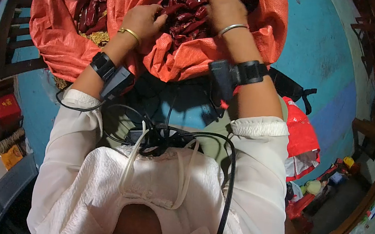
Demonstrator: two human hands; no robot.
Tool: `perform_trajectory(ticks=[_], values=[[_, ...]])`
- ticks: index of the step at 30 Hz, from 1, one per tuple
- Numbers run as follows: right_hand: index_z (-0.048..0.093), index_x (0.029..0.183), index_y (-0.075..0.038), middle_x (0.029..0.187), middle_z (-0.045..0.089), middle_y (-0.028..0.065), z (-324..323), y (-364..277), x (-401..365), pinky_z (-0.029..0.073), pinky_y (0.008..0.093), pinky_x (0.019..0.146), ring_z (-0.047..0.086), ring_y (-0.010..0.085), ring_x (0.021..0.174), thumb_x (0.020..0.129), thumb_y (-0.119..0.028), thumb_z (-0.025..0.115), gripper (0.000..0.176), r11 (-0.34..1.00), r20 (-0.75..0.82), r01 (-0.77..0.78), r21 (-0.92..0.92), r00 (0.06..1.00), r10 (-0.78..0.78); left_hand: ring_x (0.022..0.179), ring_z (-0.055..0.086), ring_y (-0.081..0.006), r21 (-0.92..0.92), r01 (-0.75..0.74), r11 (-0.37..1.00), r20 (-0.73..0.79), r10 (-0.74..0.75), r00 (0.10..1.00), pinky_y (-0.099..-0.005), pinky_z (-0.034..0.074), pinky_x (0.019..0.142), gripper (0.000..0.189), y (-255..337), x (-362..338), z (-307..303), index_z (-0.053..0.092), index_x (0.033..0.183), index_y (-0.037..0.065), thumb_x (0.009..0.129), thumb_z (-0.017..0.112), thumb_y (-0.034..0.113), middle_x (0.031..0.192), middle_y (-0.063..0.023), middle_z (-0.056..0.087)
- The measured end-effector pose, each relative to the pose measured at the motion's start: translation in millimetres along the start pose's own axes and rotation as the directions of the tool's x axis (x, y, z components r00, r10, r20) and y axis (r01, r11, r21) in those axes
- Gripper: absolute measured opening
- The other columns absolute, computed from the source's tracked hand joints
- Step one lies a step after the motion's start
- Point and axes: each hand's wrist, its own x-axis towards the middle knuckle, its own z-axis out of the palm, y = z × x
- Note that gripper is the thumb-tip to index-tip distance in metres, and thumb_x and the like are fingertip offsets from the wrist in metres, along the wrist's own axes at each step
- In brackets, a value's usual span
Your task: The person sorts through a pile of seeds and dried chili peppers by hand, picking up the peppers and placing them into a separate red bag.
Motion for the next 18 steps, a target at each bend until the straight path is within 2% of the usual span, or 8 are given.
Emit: perform_trajectory(ticks=[3, 5, 6, 9, 12, 14, 16, 18], values=[[0.061, 0.087, -0.012, 0.089, 0.058, 0.0117, 12.7, -45.0, -12.0, 0.046, 0.0384, 0.070, 0.056, 0.0282, 0.085, 0.073, -0.019, 0.052, 0.017, 0.950, 0.232, 0.230, 0.211, 0.932, -0.278, 0.080, 0.056, -0.0308, -0.049, -0.003, 0.999, -0.088, -0.001, 0.996, -0.0396, 0.046, 0.070, 0.031, -6.0, 3.3, 7.6, 0.056, 0.095, 0.008, 0.073, 0.052, 0.029, 0.083, -0.0135, 0.058], [0.060, 0.090, -0.010, 0.088, 0.057, 0.0104, 12.6, -66.9, -25.6, 0.046, 0.0389, 0.071, 0.056, 0.0277, 0.083, 0.075, -0.017, 0.049, 0.020, 0.875, 0.313, 0.403, 0.268, 0.822, -0.475, 0.081, 0.055, -0.0296, -0.096, -0.106, 0.990, -0.294, 0.073, 0.953, -0.0383, 0.046, 0.070, 0.028, -9.4, 2.9, 13.4, 0.056, 0.095, 0.009, 0.072, 0.054, 0.025, 0.088, -0.0109, 0.056], [0.059, 0.091, -0.008, 0.094, 0.055, 0.0110, 16.9, -73.4, -28.8, 0.045, 0.0380, 0.074, 0.055, 0.0287, 0.086, 0.076, -0.017, 0.048, 0.020, 0.887, 0.413, 0.371, 0.274, 0.788, -0.457, 0.081, 0.055, -0.0296, -0.094, -0.107, 0.990, -0.294, 0.075, 0.953, -0.0383, 0.046, 0.070, 0.028, -8.7, 2.2, 12.4, 0.056, 0.095, 0.009, 0.072, 0.054, 0.025, 0.088, -0.0109, 0.056], [0.059, 0.093, -0.011, 0.102, 0.052, 0.0101, 18.8, -69.2, -28.6, 0.044, 0.0380, 0.078, 0.051, 0.0283, 0.095, 0.077, -0.019, 0.048, 0.021, 0.894, 0.447, 0.368, 0.255, 0.775, -0.447, 0.082, 0.055, -0.0284, -0.110, -0.137, 0.984, -0.300, 0.099, 0.949, -0.0371, 0.046, 0.069, 0.024, -6.4, -0.5, 9.6, 0.056, 0.094, 0.012, 0.072, 0.056, 0.020, 0.092, -0.0084, 0.054], [0.060, 0.096, -0.016, 0.106, 0.050, 0.0075, 15.5, -55.9, -26.3, 0.040, 0.0395, 0.084, 0.045, 0.0263, 0.103, 0.078, -0.020, 0.047, 0.023, 0.923, 0.506, 0.375, 0.084, 0.782, -0.364, 0.081, 0.055, -0.0283, -0.089, -0.147, 0.985, -0.278, 0.117, 0.954, -0.0369, 0.046, 0.069, 0.022, -7.0, -2.0, 10.8, 0.057, 0.094, 0.014, 0.072, 0.056, 0.017, 0.092, -0.0076, 0.053], [0.059, 0.099, -0.020, 0.107, 0.049, 0.0047, 17.2, -47.5, -25.2, 0.036, 0.0421, 0.085, 0.043, 0.0241, 0.105, 0.079, -0.021, 0.047, 0.025, 0.945, 0.540, 0.308, -0.109, 0.816, -0.204, 0.081, 0.055, -0.0282, -0.083, -0.154, 0.985, -0.266, 0.128, 0.956, -0.0374, 0.046, 0.068, 0.021, -8.9, -1.8, 12.9, 0.056, 0.093, 0.015, 0.072, 0.057, 0.019, 0.091, -0.0071, 0.053], [0.063, 0.093, -0.017, 0.105, 0.051, 0.0033, 24.3, -36.1, -20.6, 0.036, 0.0424, 0.081, 0.044, 0.0227, 0.101, 0.077, -0.019, 0.048, 0.022, 0.913, 0.409, 0.260, -0.313, 0.905, -0.117, 0.080, 0.055, -0.0283, -0.082, -0.147, 0.986, -0.231, 0.125, 0.965, -0.0376, 0.046, 0.068, 0.021, -8.9, -1.2, 12.4, 0.056, 0.092, 0.015, 0.072, 0.057, 0.019, 0.091, -0.0072, 0.053], [0.064, 0.088, -0.015, 0.102, 0.052, 0.0038, 19.5, -21.1, -14.4, 0.037, 0.0403, 0.080, 0.046, 0.0223, 0.098, 0.076, -0.017, 0.049, 0.020, 0.931, 0.325, 0.174, -0.319, 0.943, -0.065, 0.080, 0.055, -0.0284, -0.083, -0.135, 0.987, -0.197, 0.116, 0.973, -0.0378, 0.046, 0.068, 0.021, -8.6, -3.7, 11.0, 0.056, 0.092, 0.014, 0.072, 0.057, 0.020, 0.090, -0.0074, 0.053]])
